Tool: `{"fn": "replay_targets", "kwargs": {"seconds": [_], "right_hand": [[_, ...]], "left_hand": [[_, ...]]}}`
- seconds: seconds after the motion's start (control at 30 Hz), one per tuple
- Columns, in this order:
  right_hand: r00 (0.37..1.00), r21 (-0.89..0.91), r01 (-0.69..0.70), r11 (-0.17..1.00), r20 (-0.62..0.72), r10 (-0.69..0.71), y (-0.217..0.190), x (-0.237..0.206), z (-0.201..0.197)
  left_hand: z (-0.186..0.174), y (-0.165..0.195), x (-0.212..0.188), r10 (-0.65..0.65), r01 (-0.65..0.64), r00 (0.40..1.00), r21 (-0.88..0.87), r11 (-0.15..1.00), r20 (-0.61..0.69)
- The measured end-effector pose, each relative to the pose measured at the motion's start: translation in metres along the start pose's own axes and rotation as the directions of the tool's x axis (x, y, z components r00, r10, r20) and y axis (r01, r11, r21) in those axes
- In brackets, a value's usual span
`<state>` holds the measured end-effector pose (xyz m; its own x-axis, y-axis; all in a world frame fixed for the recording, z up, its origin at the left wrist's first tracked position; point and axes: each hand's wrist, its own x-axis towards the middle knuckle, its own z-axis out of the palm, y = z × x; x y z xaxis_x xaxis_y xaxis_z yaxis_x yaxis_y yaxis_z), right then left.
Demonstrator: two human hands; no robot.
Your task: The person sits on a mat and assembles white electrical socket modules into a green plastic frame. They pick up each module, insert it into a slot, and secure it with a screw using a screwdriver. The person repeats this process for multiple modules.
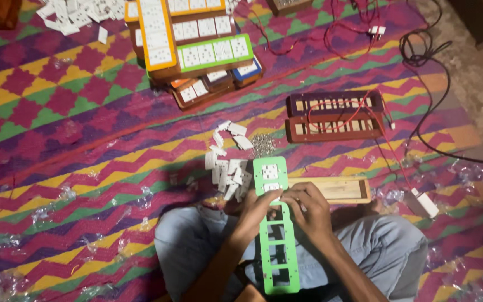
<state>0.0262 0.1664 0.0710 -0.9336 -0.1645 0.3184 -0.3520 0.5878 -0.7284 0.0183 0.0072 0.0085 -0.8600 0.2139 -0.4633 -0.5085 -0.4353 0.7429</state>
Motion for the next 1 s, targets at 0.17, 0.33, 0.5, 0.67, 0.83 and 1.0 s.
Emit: {"fn": "replay_targets", "kwargs": {"seconds": [0.17,0.33,0.5,0.67,0.83,1.0], "right_hand": [[0.992,-0.039,0.127,0.991,-0.010,-0.127,-0.007,0.006,-0.002],[0.990,-0.055,0.140,0.989,0.012,-0.140,-0.011,0.009,-0.004],[0.982,-0.105,0.191,0.976,0.025,-0.189,-0.013,0.009,-0.006],[0.976,-0.124,0.216,0.969,0.018,-0.215,-0.014,0.010,-0.007],[0.974,-0.112,0.224,0.968,0.002,-0.225,-0.016,0.011,-0.006],[0.980,-0.095,0.198,0.976,-0.012,-0.200,-0.019,0.012,-0.007]], "left_hand": [[-0.001,0.002,0.001,-0.051,0.051,0.999,-0.017,0.999,-0.019],[0.001,0.008,-0.001,-0.104,0.103,0.995,-0.068,0.992,-0.001],[0.000,0.013,-0.003,-0.113,0.113,0.994,-0.086,0.990,0.002],[0.000,0.013,-0.002,-0.160,0.157,0.987,-0.118,0.981,-0.018],[0.000,0.008,0.002,-0.214,0.199,0.973,-0.163,0.966,-0.085],[-0.005,0.003,0.006,-0.195,0.187,0.980,-0.155,0.970,-0.042]]}}
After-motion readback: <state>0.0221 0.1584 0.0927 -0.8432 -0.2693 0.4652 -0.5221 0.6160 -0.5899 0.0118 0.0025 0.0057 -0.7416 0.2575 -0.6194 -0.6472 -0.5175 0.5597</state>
